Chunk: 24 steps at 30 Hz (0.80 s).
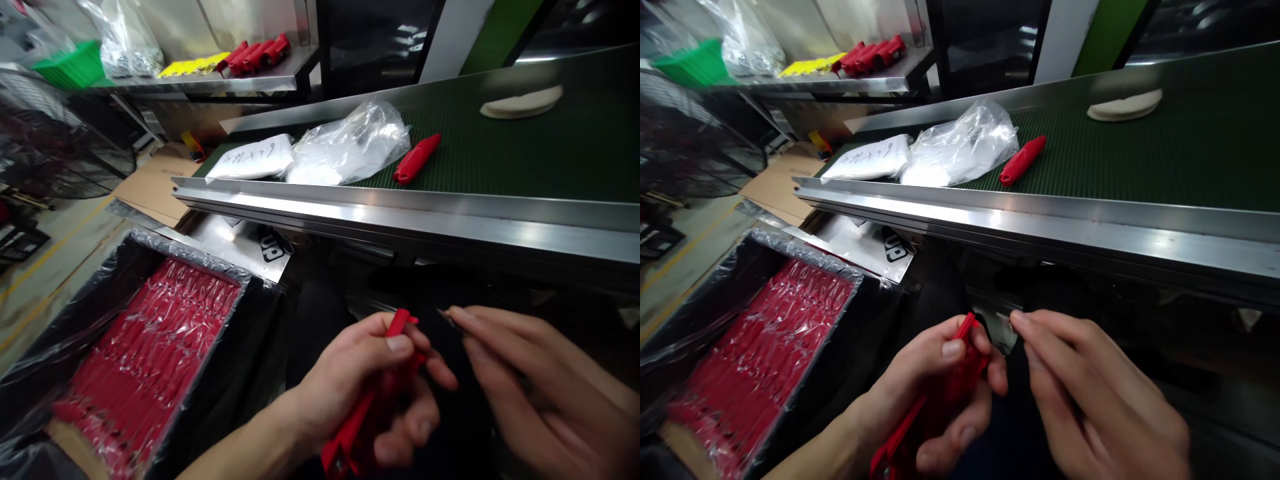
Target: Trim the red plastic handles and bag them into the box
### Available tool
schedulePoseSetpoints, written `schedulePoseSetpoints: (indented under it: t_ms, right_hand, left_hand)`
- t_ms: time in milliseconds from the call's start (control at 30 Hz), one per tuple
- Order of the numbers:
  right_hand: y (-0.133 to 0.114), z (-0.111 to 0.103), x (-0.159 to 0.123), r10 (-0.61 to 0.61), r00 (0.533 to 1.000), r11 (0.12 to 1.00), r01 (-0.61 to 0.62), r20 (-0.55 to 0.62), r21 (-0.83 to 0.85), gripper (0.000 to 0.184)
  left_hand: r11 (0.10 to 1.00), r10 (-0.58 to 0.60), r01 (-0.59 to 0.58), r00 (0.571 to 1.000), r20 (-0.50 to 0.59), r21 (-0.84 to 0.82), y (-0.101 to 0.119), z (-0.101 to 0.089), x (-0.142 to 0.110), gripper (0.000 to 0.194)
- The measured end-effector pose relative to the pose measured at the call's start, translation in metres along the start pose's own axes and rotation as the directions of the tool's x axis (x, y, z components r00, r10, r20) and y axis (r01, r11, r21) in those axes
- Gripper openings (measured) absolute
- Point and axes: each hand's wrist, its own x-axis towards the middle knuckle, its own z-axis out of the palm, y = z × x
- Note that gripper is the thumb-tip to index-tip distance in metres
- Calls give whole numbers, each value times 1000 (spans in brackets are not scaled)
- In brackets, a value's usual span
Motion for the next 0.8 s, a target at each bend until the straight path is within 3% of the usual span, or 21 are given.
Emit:
schedulePoseSetpoints:
  t_ms: [100, 233, 400, 533, 667, 800]
  right_hand:
    - [1, -1, 0, -99, 993, 994, 95, 69, 48, 41]
    - [4, -3, 4, -153, 981, 987, 145, 123, 67, 43]
    - [5, -4, 4, -156, 975, 988, 154, 157, 23, 42]
    - [3, -2, 4, -141, 975, 990, 143, 170, -2, 34]
    - [2, 1, 2, -141, 970, 988, 151, 198, -34, 35]
    - [4, 0, -4, -150, 963, 980, 174, 225, -95, 38]
  left_hand:
    - [995, -30, 33, 999, 40, -90, -2, -6, 1, 32]
    - [971, -149, 171, 979, 136, -169, -2, -12, 0, 39]
    - [961, -228, 253, 955, 191, -114, 1, -17, 1, 41]
    - [959, -282, 284, 948, 149, 9, 5, -20, 6, 51]
    - [940, -340, 327, 920, 197, 94, 7, -18, 7, 57]
    - [956, -293, 290, 952, 85, 40, 1, -12, 3, 64]
